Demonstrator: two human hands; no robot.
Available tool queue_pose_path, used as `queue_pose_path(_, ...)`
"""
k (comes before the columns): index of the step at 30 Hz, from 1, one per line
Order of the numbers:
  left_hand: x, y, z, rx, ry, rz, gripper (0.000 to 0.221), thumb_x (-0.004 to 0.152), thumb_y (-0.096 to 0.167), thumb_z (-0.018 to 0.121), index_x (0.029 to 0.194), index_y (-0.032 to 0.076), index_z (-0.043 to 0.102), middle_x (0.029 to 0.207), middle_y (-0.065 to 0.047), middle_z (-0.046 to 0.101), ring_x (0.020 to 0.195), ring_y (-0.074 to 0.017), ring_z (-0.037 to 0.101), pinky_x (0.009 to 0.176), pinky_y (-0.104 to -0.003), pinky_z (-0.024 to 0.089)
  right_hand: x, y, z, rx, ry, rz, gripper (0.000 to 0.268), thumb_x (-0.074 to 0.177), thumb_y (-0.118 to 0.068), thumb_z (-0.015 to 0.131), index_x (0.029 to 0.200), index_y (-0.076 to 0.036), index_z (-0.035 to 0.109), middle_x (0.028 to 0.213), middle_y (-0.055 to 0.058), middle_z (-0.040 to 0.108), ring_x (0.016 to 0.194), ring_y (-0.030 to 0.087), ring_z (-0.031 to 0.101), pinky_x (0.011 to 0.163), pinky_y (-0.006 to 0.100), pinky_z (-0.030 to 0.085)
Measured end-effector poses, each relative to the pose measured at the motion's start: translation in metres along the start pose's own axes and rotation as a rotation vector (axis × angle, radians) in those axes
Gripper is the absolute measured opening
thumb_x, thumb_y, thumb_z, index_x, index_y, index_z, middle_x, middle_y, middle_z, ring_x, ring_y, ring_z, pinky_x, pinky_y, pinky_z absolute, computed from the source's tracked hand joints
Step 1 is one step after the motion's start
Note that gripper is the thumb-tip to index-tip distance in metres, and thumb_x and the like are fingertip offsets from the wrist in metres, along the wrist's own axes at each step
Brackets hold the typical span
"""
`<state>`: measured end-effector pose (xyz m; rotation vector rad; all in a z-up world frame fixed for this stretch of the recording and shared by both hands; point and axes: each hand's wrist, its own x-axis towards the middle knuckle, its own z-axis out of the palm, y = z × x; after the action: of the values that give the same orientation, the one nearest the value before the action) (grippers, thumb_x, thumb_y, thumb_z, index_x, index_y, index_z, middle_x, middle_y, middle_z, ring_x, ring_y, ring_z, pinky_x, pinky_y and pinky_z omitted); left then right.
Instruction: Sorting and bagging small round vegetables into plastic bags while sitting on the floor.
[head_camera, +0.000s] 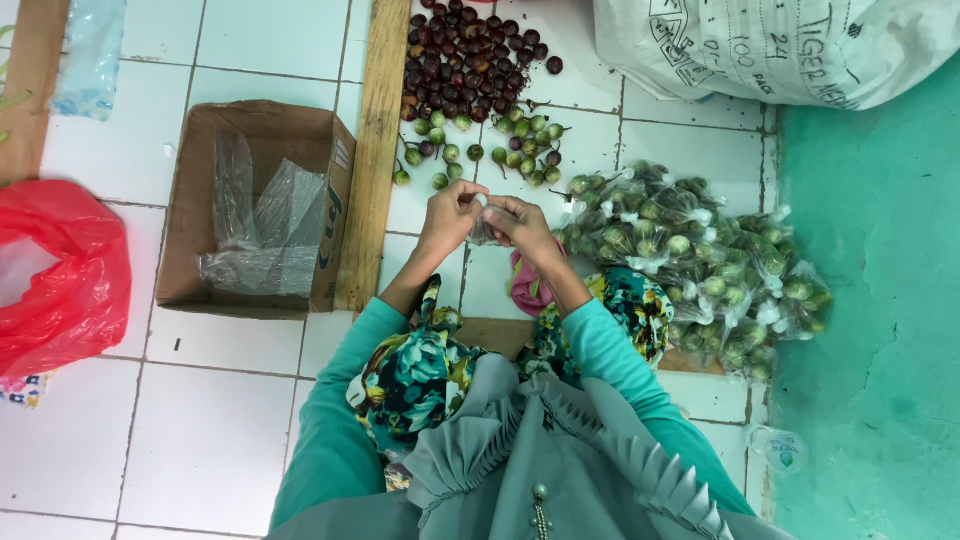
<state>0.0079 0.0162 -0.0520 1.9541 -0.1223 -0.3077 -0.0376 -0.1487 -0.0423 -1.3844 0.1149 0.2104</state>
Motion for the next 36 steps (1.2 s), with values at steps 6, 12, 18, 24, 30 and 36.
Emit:
queue_pose_path(6,0.017,-0.028,0.012,0.087,0.008,-0.168,0.026,0.074,0.028,0.080,0.094,0.010,0.078,0.076,-0.009,0.076,0.074,-0.0198,0.075,0.061,-0.033,0.061,0.014,0.045,-0.020,-0.417,0.048,-0.259,0.021,0.095,-0.010,0.078,0.116,-0.006,0.079,0.092,0.019,0.067,0.074,0.024,0.069,0.062,0.035,0.057)
queue_pose_path(12,-0.005,0.013,-0.011,0.096,-0.098,0.261,0.016,0.078,0.009,0.081,0.089,0.001,0.073,0.093,-0.018,0.068,0.084,-0.0287,0.067,0.069,-0.043,0.055,0.008,0.044,-0.024,-0.399,0.035,-0.289,0.015,0.101,-0.006,0.069,0.111,-0.004,0.080,0.100,0.018,0.067,0.083,0.027,0.069,0.070,0.039,0.057)
queue_pose_path(18,-0.015,0.026,-0.011,-0.110,-0.131,0.169,0.013,0.091,0.013,0.075,0.096,0.003,0.068,0.080,-0.009,0.066,0.079,-0.0151,0.063,0.063,-0.031,0.054,0.012,0.045,-0.025,-0.420,0.078,-0.364,0.009,0.098,-0.006,0.074,0.105,-0.001,0.079,0.096,0.017,0.062,0.076,0.024,0.068,0.063,0.037,0.058)
queue_pose_path(24,-0.003,0.000,-0.002,-0.362,-0.149,-0.119,0.008,0.092,0.013,0.069,0.093,0.005,0.068,0.077,-0.006,0.065,0.067,-0.0097,0.062,0.050,-0.020,0.043,-0.003,0.020,-0.003,-0.573,0.281,-0.539,0.027,0.085,-0.001,0.082,0.110,-0.009,0.078,0.094,0.006,0.063,0.080,0.027,0.071,0.066,0.035,0.058)
queue_pose_path(30,0.007,-0.028,0.005,-0.492,-0.147,-0.293,0.021,0.089,0.016,0.072,0.099,-0.002,0.068,0.076,-0.013,0.065,0.062,-0.0168,0.066,0.042,-0.020,0.041,-0.017,0.009,0.009,-0.613,0.221,-0.731,0.067,0.083,0.016,0.076,0.144,-0.007,0.059,0.097,0.014,0.068,0.082,0.030,0.070,0.068,0.038,0.060)
queue_pose_path(36,-0.003,-0.008,-0.003,-0.623,-0.194,-0.321,0.023,0.091,0.013,0.071,0.104,-0.004,0.066,0.079,-0.014,0.066,0.067,-0.0205,0.071,0.046,-0.019,0.042,-0.022,0.002,0.006,-0.686,0.178,-0.840,0.072,0.088,0.016,0.070,0.154,-0.004,0.050,0.099,0.011,0.075,0.092,0.028,0.073,0.078,0.039,0.061)
